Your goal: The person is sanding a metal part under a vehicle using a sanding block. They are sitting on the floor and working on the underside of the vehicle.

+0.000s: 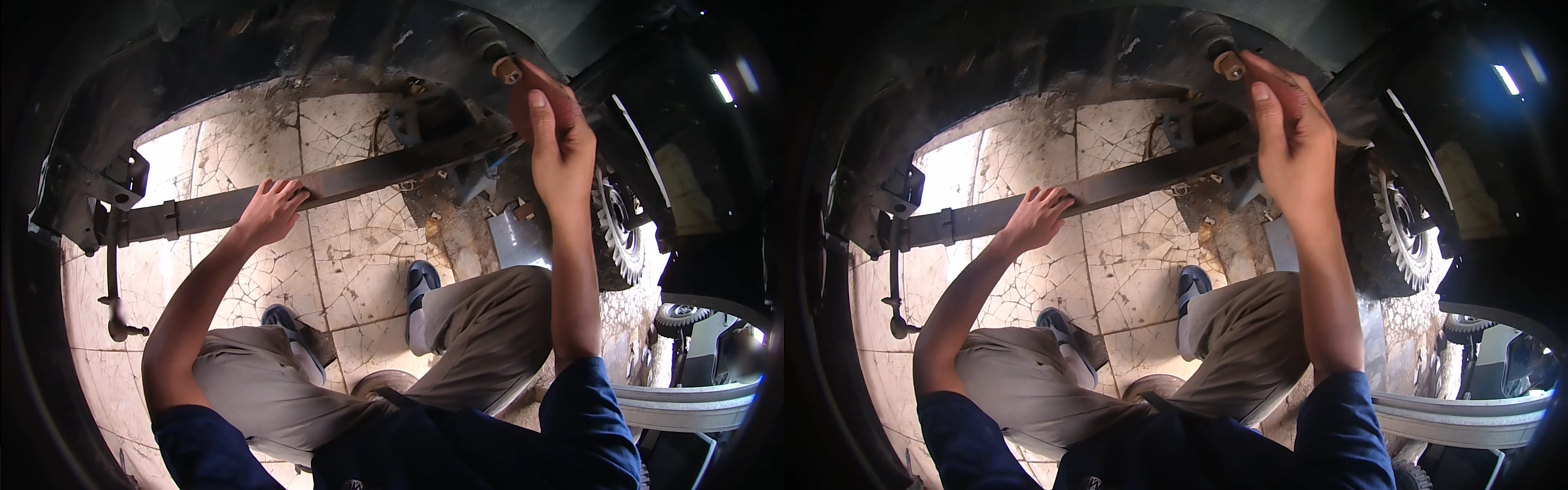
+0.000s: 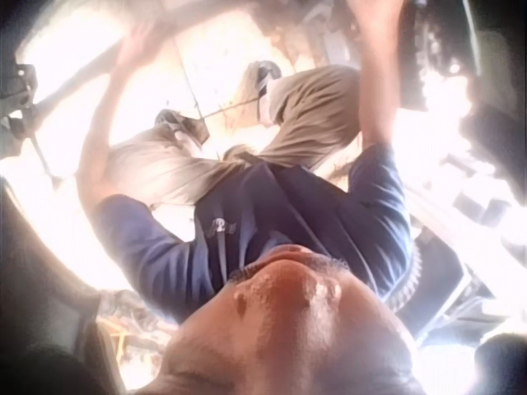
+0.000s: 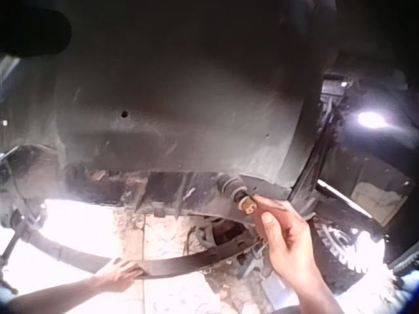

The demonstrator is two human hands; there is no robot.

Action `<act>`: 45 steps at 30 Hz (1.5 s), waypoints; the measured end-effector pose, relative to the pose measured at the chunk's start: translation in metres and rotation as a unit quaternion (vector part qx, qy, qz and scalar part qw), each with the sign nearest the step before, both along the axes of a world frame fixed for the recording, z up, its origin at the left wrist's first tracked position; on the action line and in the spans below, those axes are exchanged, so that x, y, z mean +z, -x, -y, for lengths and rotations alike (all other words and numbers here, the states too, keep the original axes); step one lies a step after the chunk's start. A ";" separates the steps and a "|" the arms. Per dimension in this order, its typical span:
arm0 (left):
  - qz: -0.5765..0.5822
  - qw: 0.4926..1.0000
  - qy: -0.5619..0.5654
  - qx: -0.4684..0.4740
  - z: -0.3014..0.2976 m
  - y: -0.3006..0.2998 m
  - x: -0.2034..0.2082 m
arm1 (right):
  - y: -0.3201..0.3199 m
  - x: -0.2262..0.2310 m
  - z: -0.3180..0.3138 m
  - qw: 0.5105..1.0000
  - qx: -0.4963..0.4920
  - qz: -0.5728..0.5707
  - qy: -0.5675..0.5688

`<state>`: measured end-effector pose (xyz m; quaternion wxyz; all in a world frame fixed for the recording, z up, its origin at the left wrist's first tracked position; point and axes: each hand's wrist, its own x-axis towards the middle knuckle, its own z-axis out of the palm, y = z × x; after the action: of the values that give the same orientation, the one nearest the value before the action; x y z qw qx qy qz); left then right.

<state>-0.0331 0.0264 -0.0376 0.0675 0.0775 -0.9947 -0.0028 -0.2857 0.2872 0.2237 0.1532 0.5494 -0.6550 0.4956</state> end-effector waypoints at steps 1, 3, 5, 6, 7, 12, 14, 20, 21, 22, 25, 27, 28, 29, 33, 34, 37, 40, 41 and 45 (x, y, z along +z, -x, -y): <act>-0.002 1.000 -0.001 0.001 0.000 0.000 0.000 | 0.003 -0.001 0.000 1.000 0.013 0.026 0.004; 0.001 1.000 0.001 0.003 0.000 0.001 0.000 | 0.002 0.000 -0.002 0.999 -0.007 -0.045 -0.002; 0.006 1.000 0.000 0.008 -0.002 -0.001 0.000 | -0.005 0.002 -0.003 0.996 -0.028 -0.080 -0.013; 0.007 1.000 -0.001 0.011 -0.002 -0.002 0.000 | -0.006 0.001 -0.002 0.998 -0.024 -0.060 -0.012; 0.008 1.000 -0.001 0.012 -0.003 -0.001 -0.001 | -0.007 0.001 -0.002 0.999 -0.021 -0.041 -0.012; 0.013 1.000 -0.002 0.012 -0.002 0.000 -0.001 | -0.008 0.004 -0.004 0.999 -0.005 -0.034 -0.009; 0.012 1.000 0.000 0.011 -0.003 0.001 -0.001 | -0.009 0.005 -0.003 1.000 -0.013 -0.019 -0.010; 0.012 1.000 -0.009 0.009 -0.002 0.001 0.002 | -0.008 0.007 -0.006 0.998 -0.025 -0.042 -0.035; 0.011 1.000 -0.006 0.008 -0.001 0.002 0.002 | -0.006 0.007 -0.006 0.999 -0.018 -0.039 -0.026; 0.010 1.000 -0.005 0.007 -0.001 0.002 0.001 | -0.005 0.007 -0.006 0.999 -0.011 -0.036 -0.020; 0.009 1.000 0.003 0.008 -0.001 0.000 -0.001 | -0.002 0.003 -0.002 0.998 -0.006 -0.069 -0.007; 0.006 1.000 0.007 0.007 -0.002 -0.002 -0.001 | -0.007 0.008 -0.009 0.995 -0.036 -0.075 -0.052; 0.000 1.000 0.007 0.005 -0.003 0.000 -0.001 | -0.008 0.011 -0.011 0.993 -0.052 -0.080 -0.074; -0.005 1.000 0.007 0.002 -0.004 0.001 -0.001 | -0.006 0.010 -0.009 0.994 -0.038 -0.083 -0.062; 0.006 1.000 -0.003 0.003 -0.001 -0.001 0.000 | -0.005 0.007 -0.006 0.994 -0.020 -0.095 -0.041; 0.006 1.000 -0.005 0.006 -0.002 0.001 0.001 | -0.006 0.010 -0.005 0.994 -0.025 -0.101 -0.040; 0.000 1.000 -0.009 0.002 -0.003 0.001 0.003 | 0.001 0.011 -0.006 0.987 0.004 -0.160 -0.026; -0.006 1.000 -0.008 -0.001 -0.001 0.001 0.002 | -0.001 0.013 -0.004 0.992 0.016 -0.120 -0.036; -0.004 1.000 -0.009 0.002 -0.001 0.000 0.001 | -0.005 0.014 -0.006 0.994 0.009 -0.097 -0.056; -0.008 1.000 -0.007 0.005 -0.001 0.001 -0.001 | -0.007 0.017 -0.007 0.991 -0.006 -0.123 -0.051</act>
<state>-0.0343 0.0271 -0.0385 0.0748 0.0830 -0.9937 -0.0104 -0.2790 0.2946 0.2412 0.2075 0.6091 -0.6591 0.3893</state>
